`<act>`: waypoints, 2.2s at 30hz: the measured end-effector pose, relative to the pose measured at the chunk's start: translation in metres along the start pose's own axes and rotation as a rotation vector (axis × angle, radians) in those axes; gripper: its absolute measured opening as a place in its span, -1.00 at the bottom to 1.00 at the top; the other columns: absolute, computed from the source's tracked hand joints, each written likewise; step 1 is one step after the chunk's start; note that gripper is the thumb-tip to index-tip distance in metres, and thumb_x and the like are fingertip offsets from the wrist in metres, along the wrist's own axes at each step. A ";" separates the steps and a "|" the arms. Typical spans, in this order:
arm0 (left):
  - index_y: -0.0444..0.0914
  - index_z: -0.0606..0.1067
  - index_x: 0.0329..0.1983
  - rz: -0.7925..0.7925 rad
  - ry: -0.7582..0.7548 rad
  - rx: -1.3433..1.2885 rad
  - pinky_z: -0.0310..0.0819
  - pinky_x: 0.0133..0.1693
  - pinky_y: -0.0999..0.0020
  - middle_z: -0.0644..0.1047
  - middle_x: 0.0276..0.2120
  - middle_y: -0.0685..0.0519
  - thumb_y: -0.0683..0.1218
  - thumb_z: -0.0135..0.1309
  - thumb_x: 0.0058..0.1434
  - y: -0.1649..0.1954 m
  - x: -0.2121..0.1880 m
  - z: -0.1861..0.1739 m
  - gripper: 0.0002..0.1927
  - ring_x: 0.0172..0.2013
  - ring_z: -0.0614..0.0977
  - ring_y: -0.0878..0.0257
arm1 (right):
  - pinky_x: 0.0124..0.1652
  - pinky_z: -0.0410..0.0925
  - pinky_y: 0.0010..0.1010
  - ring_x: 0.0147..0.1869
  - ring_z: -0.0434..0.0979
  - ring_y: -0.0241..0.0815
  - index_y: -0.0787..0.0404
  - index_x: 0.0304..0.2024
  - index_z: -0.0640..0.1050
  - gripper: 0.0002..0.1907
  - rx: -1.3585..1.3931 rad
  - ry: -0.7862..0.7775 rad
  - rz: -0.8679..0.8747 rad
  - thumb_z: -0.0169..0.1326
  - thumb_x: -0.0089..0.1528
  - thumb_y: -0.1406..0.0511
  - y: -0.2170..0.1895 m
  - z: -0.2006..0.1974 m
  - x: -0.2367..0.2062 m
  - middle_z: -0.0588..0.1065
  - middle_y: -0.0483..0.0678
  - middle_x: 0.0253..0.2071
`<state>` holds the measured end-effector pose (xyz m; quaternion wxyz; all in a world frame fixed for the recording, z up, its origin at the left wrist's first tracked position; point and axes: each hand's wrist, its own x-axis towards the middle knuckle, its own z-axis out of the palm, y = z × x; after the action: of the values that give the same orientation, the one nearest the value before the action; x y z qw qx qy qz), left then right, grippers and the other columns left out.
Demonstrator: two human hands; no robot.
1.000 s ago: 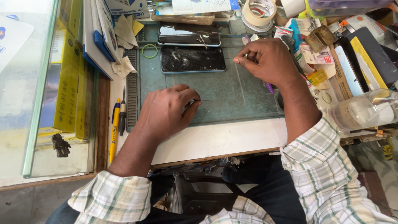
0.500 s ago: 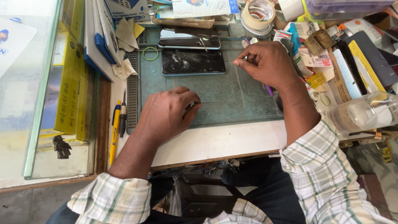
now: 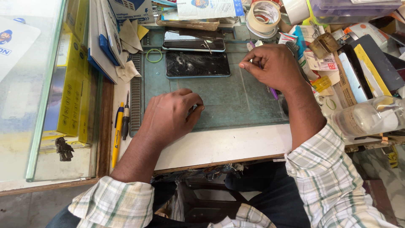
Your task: The person sits at a cluttered repair workbench, sets aside a screen protector packet, picks up a small green circuit board from the mat, and uses a metal probe-style tool to work on the board's components, holding and repositioning the board with the other hand throughout.
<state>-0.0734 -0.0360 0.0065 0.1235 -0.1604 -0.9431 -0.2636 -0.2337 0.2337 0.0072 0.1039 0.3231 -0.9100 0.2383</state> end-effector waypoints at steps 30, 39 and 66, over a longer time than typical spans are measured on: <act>-0.19 0.64 -0.32 0.075 0.017 -0.019 0.56 -0.40 0.10 0.67 -0.33 0.03 -0.09 0.23 0.19 -0.004 -0.005 0.003 -0.92 -0.49 0.68 0.05 | -0.44 0.33 -0.44 -0.47 0.50 -0.32 0.15 -0.20 0.69 -0.84 0.027 -0.019 -0.045 0.37 0.25 0.24 0.002 0.002 -0.003 0.57 -0.08 -0.45; -0.18 0.64 -0.33 0.051 -0.018 -0.023 0.56 -0.40 0.13 0.66 -0.33 0.04 -0.07 0.24 0.19 -0.001 -0.003 0.003 -0.91 -0.48 0.68 0.07 | -0.45 0.32 -0.43 -0.50 0.48 -0.32 0.12 -0.23 0.70 -0.86 0.027 -0.033 -0.004 0.38 0.24 0.23 0.002 0.001 -0.003 0.54 -0.10 -0.51; -0.08 0.39 0.36 -0.093 0.076 -0.081 0.51 -0.46 0.23 0.64 -0.14 0.11 -0.12 0.39 0.01 0.018 0.002 -0.001 -0.20 -0.54 0.60 0.24 | -0.44 0.35 -0.29 -0.44 0.58 -0.19 0.13 -0.30 0.66 -0.64 0.334 -0.322 -0.420 0.41 0.14 0.02 -0.068 0.027 -0.016 0.59 -0.12 -0.45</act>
<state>-0.0682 -0.0213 0.0166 0.1404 -0.1109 -0.9327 -0.3131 -0.1787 0.1826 0.0028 -0.0494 0.5502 -0.7763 0.3036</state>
